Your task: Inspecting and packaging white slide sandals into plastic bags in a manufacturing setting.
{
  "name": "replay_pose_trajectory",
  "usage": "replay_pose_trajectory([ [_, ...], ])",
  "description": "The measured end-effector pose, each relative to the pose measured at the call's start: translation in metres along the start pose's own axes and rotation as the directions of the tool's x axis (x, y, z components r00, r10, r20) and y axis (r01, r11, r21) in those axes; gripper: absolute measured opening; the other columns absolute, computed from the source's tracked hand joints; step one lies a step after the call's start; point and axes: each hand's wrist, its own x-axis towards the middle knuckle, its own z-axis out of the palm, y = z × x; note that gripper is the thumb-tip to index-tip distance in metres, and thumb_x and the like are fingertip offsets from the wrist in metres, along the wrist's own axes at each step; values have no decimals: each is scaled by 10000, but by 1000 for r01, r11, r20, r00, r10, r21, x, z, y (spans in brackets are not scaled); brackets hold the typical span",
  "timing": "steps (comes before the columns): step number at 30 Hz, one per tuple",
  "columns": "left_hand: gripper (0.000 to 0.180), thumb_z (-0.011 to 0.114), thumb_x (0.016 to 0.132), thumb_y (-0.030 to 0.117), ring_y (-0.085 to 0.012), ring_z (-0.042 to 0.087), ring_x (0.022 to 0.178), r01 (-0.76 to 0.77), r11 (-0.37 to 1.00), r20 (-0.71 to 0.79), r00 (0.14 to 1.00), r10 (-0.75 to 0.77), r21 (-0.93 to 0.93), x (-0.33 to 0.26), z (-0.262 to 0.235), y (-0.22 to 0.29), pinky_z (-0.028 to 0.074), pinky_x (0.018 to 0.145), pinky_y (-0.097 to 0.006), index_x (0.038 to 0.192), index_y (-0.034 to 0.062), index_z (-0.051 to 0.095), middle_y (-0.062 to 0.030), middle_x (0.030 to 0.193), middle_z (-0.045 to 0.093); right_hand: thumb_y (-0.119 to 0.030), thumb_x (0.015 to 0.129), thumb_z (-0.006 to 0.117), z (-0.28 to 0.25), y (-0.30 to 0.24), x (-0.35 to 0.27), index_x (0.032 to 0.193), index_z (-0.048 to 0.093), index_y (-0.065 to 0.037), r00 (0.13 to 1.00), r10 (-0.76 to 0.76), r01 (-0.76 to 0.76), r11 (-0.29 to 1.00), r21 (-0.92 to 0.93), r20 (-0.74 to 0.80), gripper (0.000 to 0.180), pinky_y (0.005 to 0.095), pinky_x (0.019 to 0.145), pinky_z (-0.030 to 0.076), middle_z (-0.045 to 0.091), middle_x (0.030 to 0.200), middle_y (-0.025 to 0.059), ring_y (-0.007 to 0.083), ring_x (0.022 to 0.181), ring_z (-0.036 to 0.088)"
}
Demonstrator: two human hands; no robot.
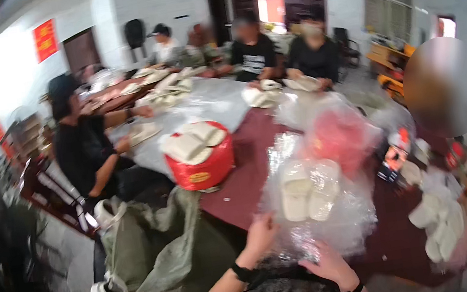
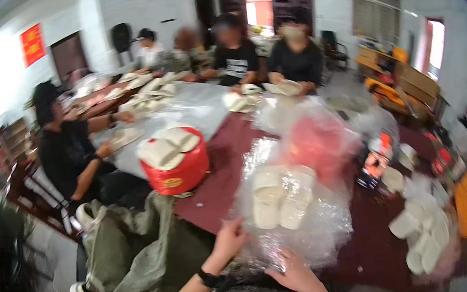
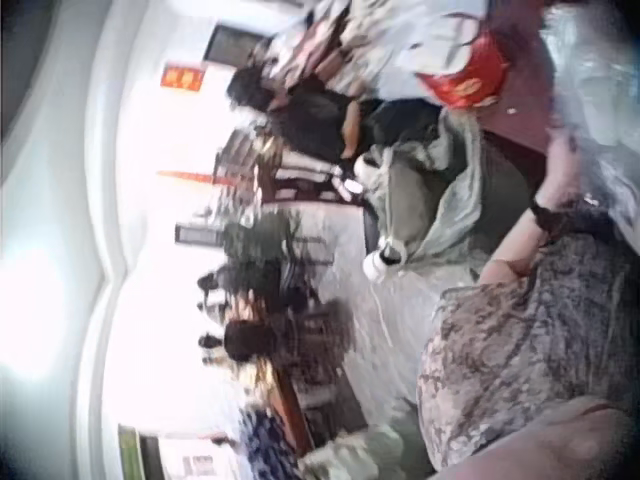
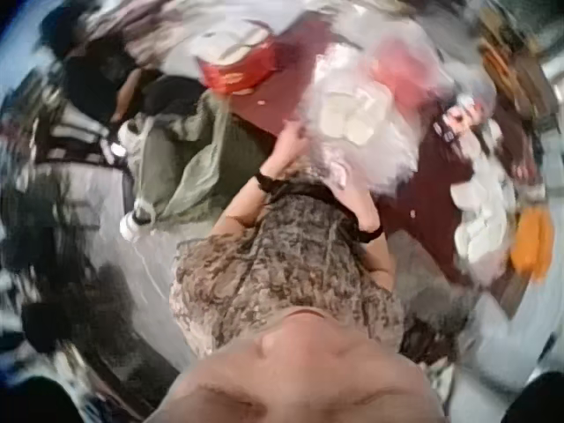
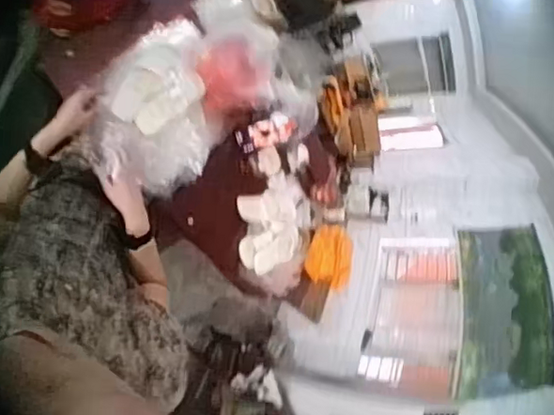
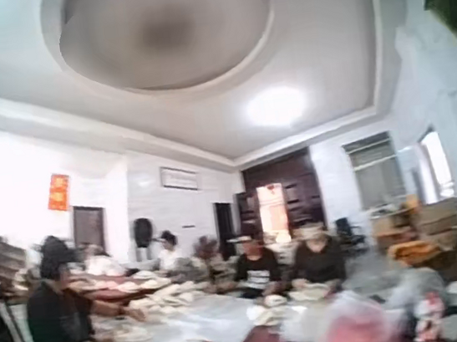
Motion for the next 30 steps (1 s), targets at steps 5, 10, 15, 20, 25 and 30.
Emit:
replay_pose_trajectory([
  [5,442,798,804,199,-176,602,707,-18,995,20,1000,20,-95,15,-3,-1,511,680,-339,1194,21,688,-81,811,620,-194,954,702,-73,-16,-30,1213,686,-10,961,-44,-146,758,636,273,318,255,749,549,746,1028,103,140,885,700],
  [10,428,810,832,245,-113,568,674,136,978,158,981,-111,-159,18,-4,1,487,635,-304,1157,-7,690,-29,749,607,-156,970,664,-115,37,-30,1068,686,31,869,398,-58,673,737,-295,212,237,677,508,718,869,55,92,743,652],
  [15,324,822,834,248,-77,545,665,111,953,215,975,-50,-282,14,2,-28,451,602,-264,1019,0,725,-5,698,611,-293,928,725,-88,107,6,1152,676,36,722,427,-171,872,459,-544,402,296,719,531,741,944,101,159,782,684],
  [20,209,793,869,196,-55,520,623,191,939,251,961,-119,-285,8,-13,-17,415,567,-240,914,2,730,39,693,616,-325,886,739,-71,122,-2,1058,723,13,819,500,-414,855,313,-281,380,343,727,538,740,838,104,203,757,700],
  [25,155,784,883,172,-28,488,574,350,832,328,919,-217,-430,7,-29,-11,377,520,-211,921,28,742,54,725,635,-228,935,687,-76,121,-8,978,744,17,869,484,-399,805,439,-98,255,288,707,515,755,825,61,111,745,667],
  [30,142,778,887,155,-30,485,552,426,836,415,868,-272,-345,4,-45,14,362,503,-202,938,29,739,45,755,648,-214,951,675,-95,108,-11,963,749,30,886,464,-392,761,517,-12,256,267,770,502,762,868,60,110,792,667],
])
